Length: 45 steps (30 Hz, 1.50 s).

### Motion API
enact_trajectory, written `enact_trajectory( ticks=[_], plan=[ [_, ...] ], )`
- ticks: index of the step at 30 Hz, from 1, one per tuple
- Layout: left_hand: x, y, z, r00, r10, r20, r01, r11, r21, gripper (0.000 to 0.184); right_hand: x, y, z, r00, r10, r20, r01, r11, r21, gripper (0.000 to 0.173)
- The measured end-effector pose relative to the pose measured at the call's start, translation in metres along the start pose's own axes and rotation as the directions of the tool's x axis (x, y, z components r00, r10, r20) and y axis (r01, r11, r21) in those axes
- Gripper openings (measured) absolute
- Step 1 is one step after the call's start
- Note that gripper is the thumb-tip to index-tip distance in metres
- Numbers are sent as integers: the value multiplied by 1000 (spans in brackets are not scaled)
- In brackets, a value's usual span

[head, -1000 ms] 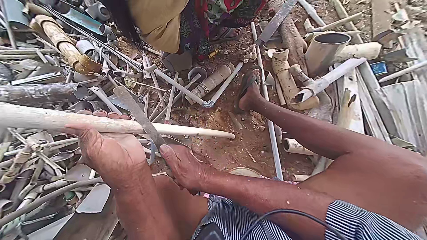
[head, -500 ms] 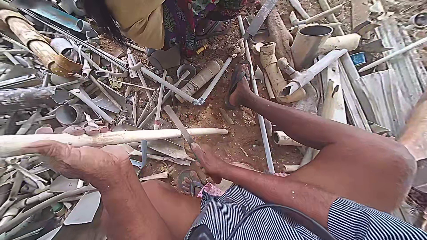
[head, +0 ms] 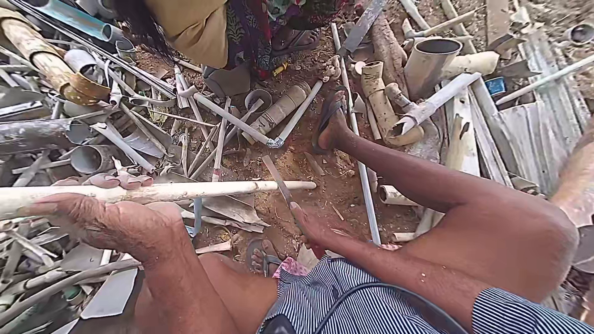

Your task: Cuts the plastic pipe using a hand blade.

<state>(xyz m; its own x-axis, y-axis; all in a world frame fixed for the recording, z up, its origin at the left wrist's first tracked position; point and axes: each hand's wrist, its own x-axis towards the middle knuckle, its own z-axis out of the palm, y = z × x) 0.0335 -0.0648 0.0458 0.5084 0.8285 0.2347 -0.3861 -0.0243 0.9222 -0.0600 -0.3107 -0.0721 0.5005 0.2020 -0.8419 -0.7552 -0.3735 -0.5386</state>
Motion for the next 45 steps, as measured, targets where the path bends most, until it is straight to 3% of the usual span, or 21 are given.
enact_trajectory(
  ticks=[3, 5, 7, 9, 11, 12, 14, 18, 21, 23, 25, 28, 30, 32, 34, 36, 38, 41, 43, 45],
  plan=[
    [-4, 4, 2, 1000, -12, 11, 12, 1000, -18, 37, -13, -68, 50, 918, -383, 105, 385, 923, -2, 48],
    [-1, 6, 3, 999, -52, 12, 52, 998, -17, 34, -16, -82, 60, 877, -458, 143, 462, 887, 3, 47],
    [1, 6, 1, 996, -80, 35, 81, 996, -24, 33, -7, -62, 45, 912, -389, 128, 392, 920, 2, 49],
    [3, 5, 1, 993, -114, 44, 116, 992, -47, 31, 5, -23, 19, 987, -153, 51, 149, 986, 70, 50],
    [2, 5, 1, 986, -156, 51, 160, 984, -76, 33, 13, 17, -6, 994, 113, 6, -113, 983, 142, 52],
    [1, 4, 1, 984, -160, 73, 166, 983, -82, 36, 12, 29, -12, 985, 173, -3, -171, 974, 147, 52],
    [-4, 5, 5, 986, -132, 102, 139, 988, -72, 38, 4, 24, -9, 988, 154, -8, -152, 981, 118, 53],
    [-16, 15, 17, 995, -91, 43, 93, 994, -57, 32, -7, -66, 39, 977, -214, -1, 212, 971, 110, 50],
    [-8, 19, 13, 989, -144, 39, 148, 982, -118, 48, -9, -87, 43, 936, -343, 76, 341, 939, 40, 46],
    [-8, 18, 13, 988, -144, 55, 151, 978, -145, 54, -13, -65, 30, 951, -287, 111, 283, 958, 53, 46],
    [-9, 17, 18, 988, -146, 43, 151, 978, -145, 53, -4, -26, 15, 995, -77, 69, 64, 981, 184, 50],
    [-10, 17, 17, 991, -133, 32, 137, 981, -140, 46, 13, 30, -2, 972, 234, 11, -223, 911, 347, 53],
    [-13, 18, 17, 989, -141, 36, 144, 980, -140, 45, 7, 20, 5, 974, 227, 23, -221, 909, 354, 53],
    [-15, 19, 17, 988, -145, 50, 151, 978, -147, 45, -7, -27, 31, 998, 17, 53, -34, 941, 337, 53],
    [-13, 18, 15, 984, -168, 54, 175, 972, -158, 43, -19, -84, 57, 973, -204, 104, 164, 937, 308, 50],
    [-10, 18, 12, 979, -201, 35, 204, 964, -170, 41, -24, -111, 64, 939, -316, 136, 279, 931, 234, 49],
    [-8, 18, 10, 975, -218, 34, 220, 955, -197, 38, -21, -101, 54, 946, -285, 154, 252, 946, 206, 48],
    [-7, 18, 10, 964, -256, 68, 264, 925, -274, 37, -5, -34, 24, 997, 2, 78, -24, 960, 280, 53],
    [-7, 19, 10, 960, -263, 93, 278, 917, -286, 39, 0, 4, 7, 981, 189, 46, -194, 932, 307, 53],
    [-10, 19, 11, 967, -228, 113, 251, 929, -270, 39, -6, 7, 6, 982, 181, 44, -186, 939, 289, 52]
  ],
)
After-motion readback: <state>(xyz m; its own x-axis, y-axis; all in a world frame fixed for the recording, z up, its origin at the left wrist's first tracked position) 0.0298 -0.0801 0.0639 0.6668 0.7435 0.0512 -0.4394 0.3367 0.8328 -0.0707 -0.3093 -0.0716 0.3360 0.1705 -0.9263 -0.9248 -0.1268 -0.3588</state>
